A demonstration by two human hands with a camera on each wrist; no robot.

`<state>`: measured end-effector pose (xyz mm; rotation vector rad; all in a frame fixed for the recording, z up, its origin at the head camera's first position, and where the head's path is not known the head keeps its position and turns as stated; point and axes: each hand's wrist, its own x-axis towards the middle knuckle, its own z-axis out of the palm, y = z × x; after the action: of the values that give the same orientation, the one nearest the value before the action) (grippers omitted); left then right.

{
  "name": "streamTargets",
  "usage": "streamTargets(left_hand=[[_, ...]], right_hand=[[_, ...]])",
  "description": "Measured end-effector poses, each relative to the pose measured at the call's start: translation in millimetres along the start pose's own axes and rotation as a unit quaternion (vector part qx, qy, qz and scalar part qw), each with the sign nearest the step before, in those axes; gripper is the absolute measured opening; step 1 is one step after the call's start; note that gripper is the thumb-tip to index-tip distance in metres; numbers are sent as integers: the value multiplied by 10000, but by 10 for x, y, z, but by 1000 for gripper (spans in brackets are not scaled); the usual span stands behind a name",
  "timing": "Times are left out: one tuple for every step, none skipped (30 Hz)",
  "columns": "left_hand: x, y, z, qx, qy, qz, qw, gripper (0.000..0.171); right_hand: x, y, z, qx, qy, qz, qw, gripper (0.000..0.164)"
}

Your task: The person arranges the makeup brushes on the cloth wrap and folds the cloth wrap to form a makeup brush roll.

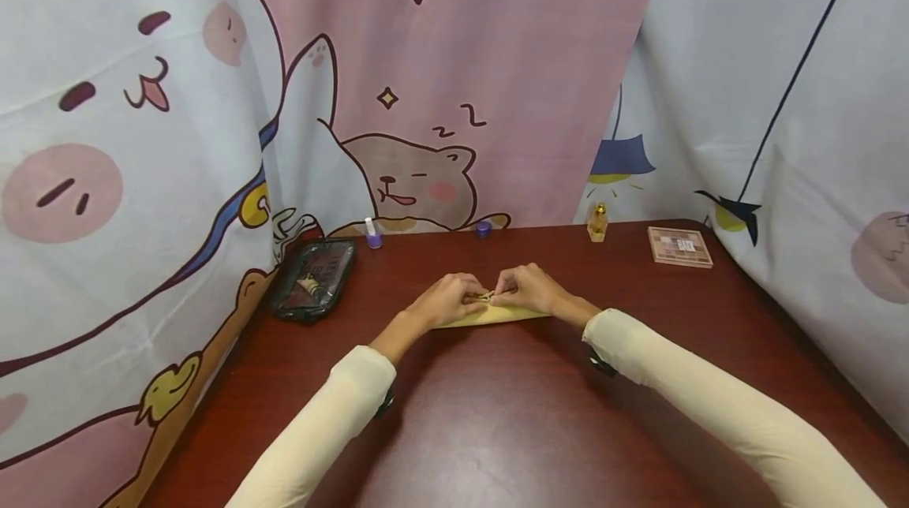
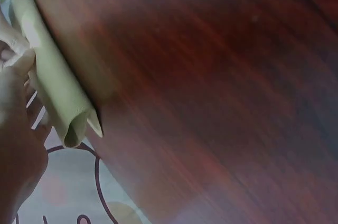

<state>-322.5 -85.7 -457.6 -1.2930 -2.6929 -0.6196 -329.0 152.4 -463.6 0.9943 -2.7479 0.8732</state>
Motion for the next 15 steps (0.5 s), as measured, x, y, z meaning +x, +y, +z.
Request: streamTargets(left_hand=[[3,7,13,56,21,-40,10000,24],[8,13,26,92,59,-70,9999,23],[15,20,38,122,104,-108,9998,22],[23,28,49,164,142,-161,9996,21],[32,36,60,192,188,-200,9994,20],[40,43,70,231,218,-238,9992,20],[46,52,79,291,241,-266,9989,20],[51,63,85,335,266,-278,9987,19],[53,75,90,382,279,-296,9984,19],[54,86,94,431,291,-314,9982,19],[55,95,98,475,308,-320,9979,18],[53,104,101,519,317,-337,9976,17],[51,112,104,550,331,-358,9973,17],[50,117,107,560,345,-377,9971,16],[47,121,111,566,368,-393,9969,15]], right_hand=[[-4,8,4,-2,31,-47,10000,14],[-7,15,8,0,61,-84,9999,16],[-8,22,13,3,88,-130,9999,17],[-9,30,18,-4,111,-177,9998,18],[-10,35,23,-11,126,-221,9997,19],[-10,42,29,-30,137,-264,9996,19],[-8,49,36,-53,155,-330,9993,19],[-7,55,43,-72,154,-386,9991,17],[-7,63,50,-97,163,-470,9987,16],[-7,69,56,-129,175,-531,9984,14],[-8,74,62,-165,186,-585,9980,13],[-8,78,67,-191,196,-623,9977,12],[-8,78,72,-216,205,-652,9974,12],[-9,77,76,-237,213,-668,9973,11],[-12,76,80,-263,225,-678,9971,11]])
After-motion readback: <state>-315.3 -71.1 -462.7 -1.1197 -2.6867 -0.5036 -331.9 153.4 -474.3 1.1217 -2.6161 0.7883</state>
